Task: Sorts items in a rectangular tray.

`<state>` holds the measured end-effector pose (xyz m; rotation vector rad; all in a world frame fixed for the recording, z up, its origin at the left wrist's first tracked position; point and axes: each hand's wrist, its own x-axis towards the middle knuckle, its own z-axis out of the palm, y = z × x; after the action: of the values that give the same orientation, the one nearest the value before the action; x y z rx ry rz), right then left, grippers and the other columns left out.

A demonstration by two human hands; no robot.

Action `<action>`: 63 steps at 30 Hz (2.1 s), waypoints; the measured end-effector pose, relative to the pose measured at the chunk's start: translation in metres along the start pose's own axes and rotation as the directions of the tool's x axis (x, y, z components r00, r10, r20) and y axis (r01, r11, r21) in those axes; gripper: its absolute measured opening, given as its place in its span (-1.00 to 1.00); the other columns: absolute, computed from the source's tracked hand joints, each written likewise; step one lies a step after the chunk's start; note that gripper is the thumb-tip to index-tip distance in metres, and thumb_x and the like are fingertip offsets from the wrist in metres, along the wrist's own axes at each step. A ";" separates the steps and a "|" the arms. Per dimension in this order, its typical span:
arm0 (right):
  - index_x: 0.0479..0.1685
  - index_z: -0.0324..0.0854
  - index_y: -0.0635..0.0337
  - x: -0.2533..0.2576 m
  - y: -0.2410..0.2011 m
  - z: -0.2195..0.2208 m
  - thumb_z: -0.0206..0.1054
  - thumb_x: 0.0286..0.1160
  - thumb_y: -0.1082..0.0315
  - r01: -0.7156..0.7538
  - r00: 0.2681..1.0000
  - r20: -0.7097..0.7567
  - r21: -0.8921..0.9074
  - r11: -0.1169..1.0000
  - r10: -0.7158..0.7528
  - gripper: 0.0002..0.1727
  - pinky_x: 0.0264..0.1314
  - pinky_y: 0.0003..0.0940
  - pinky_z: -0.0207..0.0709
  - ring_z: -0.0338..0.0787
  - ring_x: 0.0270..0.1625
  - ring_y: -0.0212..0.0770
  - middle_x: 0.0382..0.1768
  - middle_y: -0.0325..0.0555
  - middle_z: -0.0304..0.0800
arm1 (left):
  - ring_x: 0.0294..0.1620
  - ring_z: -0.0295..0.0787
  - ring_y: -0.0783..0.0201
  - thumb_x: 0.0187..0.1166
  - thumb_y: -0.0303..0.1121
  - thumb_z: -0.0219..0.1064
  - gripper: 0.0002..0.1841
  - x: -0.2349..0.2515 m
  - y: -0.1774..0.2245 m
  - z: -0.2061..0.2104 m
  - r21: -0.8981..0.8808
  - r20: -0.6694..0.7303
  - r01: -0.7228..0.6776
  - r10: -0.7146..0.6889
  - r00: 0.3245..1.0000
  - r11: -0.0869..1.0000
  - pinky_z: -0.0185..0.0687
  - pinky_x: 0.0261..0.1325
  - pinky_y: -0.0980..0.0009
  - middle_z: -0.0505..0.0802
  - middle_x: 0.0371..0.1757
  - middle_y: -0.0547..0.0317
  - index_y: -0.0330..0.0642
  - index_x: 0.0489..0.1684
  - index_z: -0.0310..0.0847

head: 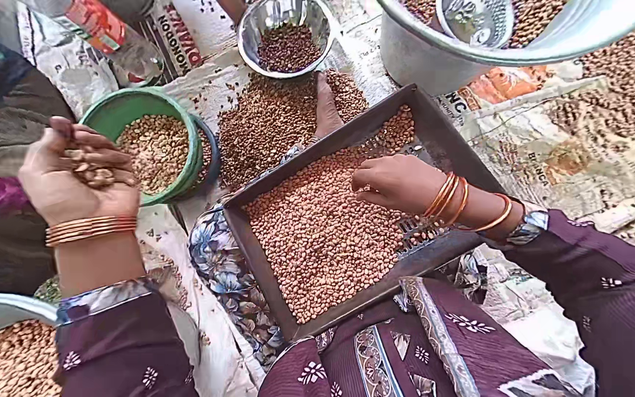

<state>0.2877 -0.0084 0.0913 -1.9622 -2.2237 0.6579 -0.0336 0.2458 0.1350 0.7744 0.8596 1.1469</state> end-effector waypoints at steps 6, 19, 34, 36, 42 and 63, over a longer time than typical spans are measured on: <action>0.00 0.79 0.27 -0.022 0.065 -0.051 0.23 0.61 0.51 -0.351 0.896 -0.301 -0.028 0.936 0.327 -0.79 0.12 0.32 0.60 0.83 0.09 0.32 -0.07 0.24 0.84 | 0.43 0.57 0.30 0.68 0.22 0.10 -0.49 0.110 0.009 -0.063 0.679 -0.196 0.071 0.087 0.977 0.731 0.50 0.35 -0.10 0.66 0.40 0.40 0.31 0.53 0.46; 0.09 0.71 0.25 0.033 0.087 -0.033 0.22 0.56 0.53 -0.387 0.920 0.045 -0.029 0.921 0.388 -0.77 0.13 0.29 0.58 0.79 0.16 0.26 0.04 0.19 0.80 | 0.23 0.72 0.47 0.78 -0.27 0.13 -0.61 0.004 -0.104 0.077 0.648 0.548 -0.558 0.191 0.815 0.518 0.65 0.30 0.41 0.72 0.36 0.18 -0.23 0.49 0.48; -0.07 0.77 0.23 -0.019 0.083 -0.036 0.23 0.61 0.53 -0.406 0.914 -0.028 0.000 0.914 0.406 -0.82 0.05 0.17 0.58 0.83 -0.04 0.18 -0.21 0.11 0.83 | -0.06 0.87 -0.10 0.67 -0.41 0.30 -0.81 -0.063 -0.231 0.162 0.439 0.891 -0.870 -0.236 0.389 0.225 0.75 0.05 -0.06 0.87 -0.06 -0.14 -0.27 0.00 0.82; -0.15 0.77 0.23 -0.023 0.087 -0.028 0.26 0.61 0.52 -0.383 0.923 -0.023 0.002 0.924 0.383 -0.84 0.00 0.17 0.59 0.83 -0.09 0.18 -0.27 0.10 0.82 | -0.06 0.87 -0.12 0.66 -0.41 0.31 -0.81 -0.068 -0.238 0.166 0.435 0.893 -0.868 -0.244 0.379 0.240 0.76 0.01 -0.07 0.86 -0.03 -0.16 -0.26 0.03 0.81; -0.14 0.77 0.24 -0.025 0.093 -0.011 0.31 0.56 0.52 -0.312 0.950 0.002 0.008 0.950 0.312 -0.89 0.02 0.17 0.63 0.84 -0.05 0.19 -0.20 0.12 0.83 | 0.17 0.83 -0.16 0.70 -0.37 0.27 -0.73 -0.076 -0.260 0.180 0.401 0.891 -0.906 -0.286 0.353 0.133 0.76 0.10 -0.06 0.82 0.17 -0.17 -0.19 0.24 0.78; -0.19 0.66 0.34 -0.014 0.089 0.011 0.30 0.59 0.34 -0.321 0.945 0.058 -0.026 0.947 0.322 -0.81 -0.05 0.11 0.59 0.80 -0.02 0.19 -0.16 0.18 0.74 | -0.04 0.83 -0.25 0.74 -0.36 0.23 -0.73 -0.066 -0.257 0.198 0.573 0.778 -0.815 -0.365 0.511 0.080 0.75 0.03 -0.08 0.73 0.12 -0.32 -0.33 0.18 0.71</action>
<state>0.3683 -0.0178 0.0503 -2.3715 -1.9591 0.7466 0.2414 0.1052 0.0156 2.5992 0.4780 0.0632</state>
